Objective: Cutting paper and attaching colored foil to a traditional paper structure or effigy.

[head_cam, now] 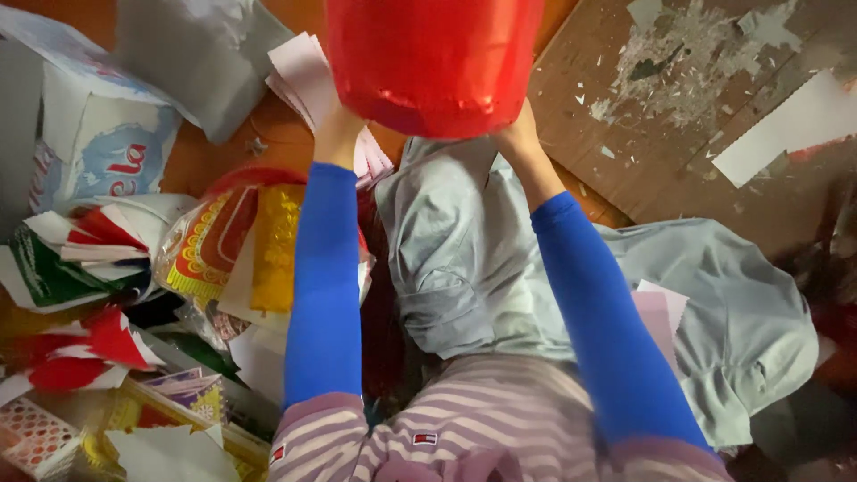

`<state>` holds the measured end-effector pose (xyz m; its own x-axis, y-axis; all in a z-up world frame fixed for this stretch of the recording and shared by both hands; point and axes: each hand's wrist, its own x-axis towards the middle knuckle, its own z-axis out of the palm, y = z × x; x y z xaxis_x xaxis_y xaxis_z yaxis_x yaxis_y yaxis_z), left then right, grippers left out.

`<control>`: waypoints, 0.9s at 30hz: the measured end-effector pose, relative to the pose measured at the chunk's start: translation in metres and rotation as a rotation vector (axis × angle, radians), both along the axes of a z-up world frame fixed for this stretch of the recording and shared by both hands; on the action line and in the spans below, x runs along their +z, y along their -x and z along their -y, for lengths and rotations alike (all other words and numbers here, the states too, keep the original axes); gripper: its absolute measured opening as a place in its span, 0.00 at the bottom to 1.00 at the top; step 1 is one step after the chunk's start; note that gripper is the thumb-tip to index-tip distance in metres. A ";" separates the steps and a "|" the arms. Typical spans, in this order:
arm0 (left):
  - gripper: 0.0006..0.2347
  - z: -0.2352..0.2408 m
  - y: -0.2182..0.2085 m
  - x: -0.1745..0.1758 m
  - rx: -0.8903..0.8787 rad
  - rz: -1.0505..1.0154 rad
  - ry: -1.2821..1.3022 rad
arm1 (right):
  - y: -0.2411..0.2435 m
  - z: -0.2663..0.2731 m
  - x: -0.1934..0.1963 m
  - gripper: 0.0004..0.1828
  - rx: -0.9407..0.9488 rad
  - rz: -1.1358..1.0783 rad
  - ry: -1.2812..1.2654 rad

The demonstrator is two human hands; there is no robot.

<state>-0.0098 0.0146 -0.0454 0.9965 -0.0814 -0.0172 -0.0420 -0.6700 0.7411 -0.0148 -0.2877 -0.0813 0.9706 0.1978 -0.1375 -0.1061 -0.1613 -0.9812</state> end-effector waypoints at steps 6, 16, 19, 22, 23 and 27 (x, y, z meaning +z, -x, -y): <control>0.23 -0.006 0.005 -0.002 -0.004 0.033 -0.018 | -0.002 -0.002 0.046 0.29 -0.028 -0.044 0.033; 0.24 -0.005 0.058 0.011 0.157 -0.057 -0.188 | 0.136 0.141 0.105 0.23 0.047 -0.061 0.256; 0.22 0.015 0.091 0.014 0.214 0.092 -0.160 | 0.187 0.180 0.127 0.21 0.085 -0.190 0.347; 0.15 0.080 0.114 0.063 0.237 0.052 -0.109 | 0.222 0.206 0.153 0.23 0.106 -0.173 0.384; 0.15 0.109 0.120 0.090 0.175 -0.017 -0.007 | 0.229 0.216 0.161 0.24 0.116 -0.120 0.484; 0.15 0.211 0.146 0.115 -0.190 -0.034 0.237 | 0.259 0.255 0.194 0.24 -0.040 -0.009 0.668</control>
<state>-0.1561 -0.1960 0.0701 0.9622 -0.2721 -0.0090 -0.1221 -0.4607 0.8791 -0.2742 -0.5429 0.1131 0.9737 0.0314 -0.2258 -0.1321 -0.7296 -0.6710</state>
